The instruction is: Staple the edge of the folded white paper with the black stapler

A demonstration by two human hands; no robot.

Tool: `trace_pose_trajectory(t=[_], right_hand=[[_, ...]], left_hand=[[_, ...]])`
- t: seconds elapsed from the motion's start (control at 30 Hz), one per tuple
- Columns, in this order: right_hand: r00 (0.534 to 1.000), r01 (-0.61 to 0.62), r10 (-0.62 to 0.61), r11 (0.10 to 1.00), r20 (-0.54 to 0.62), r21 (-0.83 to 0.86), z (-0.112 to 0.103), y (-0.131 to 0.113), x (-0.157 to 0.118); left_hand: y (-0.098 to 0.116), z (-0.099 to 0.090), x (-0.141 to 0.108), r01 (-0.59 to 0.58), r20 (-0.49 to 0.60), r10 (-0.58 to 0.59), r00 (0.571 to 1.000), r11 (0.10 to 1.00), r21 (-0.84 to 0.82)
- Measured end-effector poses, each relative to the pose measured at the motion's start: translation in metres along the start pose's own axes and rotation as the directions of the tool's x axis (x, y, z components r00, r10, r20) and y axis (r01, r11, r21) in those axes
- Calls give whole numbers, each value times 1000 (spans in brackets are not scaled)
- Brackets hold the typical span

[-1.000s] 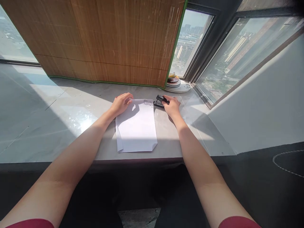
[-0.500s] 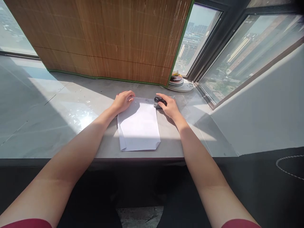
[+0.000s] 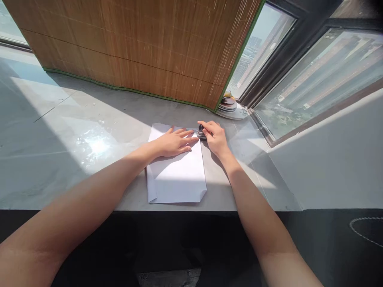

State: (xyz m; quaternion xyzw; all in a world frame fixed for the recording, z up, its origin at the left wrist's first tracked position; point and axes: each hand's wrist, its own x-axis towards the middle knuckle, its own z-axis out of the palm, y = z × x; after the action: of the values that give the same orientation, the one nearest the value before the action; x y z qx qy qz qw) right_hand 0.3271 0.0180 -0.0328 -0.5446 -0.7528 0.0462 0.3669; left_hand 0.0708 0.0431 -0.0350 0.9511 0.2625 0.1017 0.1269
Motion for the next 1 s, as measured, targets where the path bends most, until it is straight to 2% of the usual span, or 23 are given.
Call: trace_pose_trajectory(t=[0.1, 0.53, 1.0], right_hand=[[1000, -8, 6, 998, -27, -69, 1, 0, 0], [999, -28, 32, 985, 24, -168, 1, -17, -2], [996, -11, 34, 961, 77, -278, 3, -15, -4]], left_hand=[[5, -5, -2, 9, 54, -11, 998, 1000, 26], [-1, 6, 3, 30, 37, -31, 999, 999, 25], [1, 3, 3, 44, 37, -45, 998, 999, 32]])
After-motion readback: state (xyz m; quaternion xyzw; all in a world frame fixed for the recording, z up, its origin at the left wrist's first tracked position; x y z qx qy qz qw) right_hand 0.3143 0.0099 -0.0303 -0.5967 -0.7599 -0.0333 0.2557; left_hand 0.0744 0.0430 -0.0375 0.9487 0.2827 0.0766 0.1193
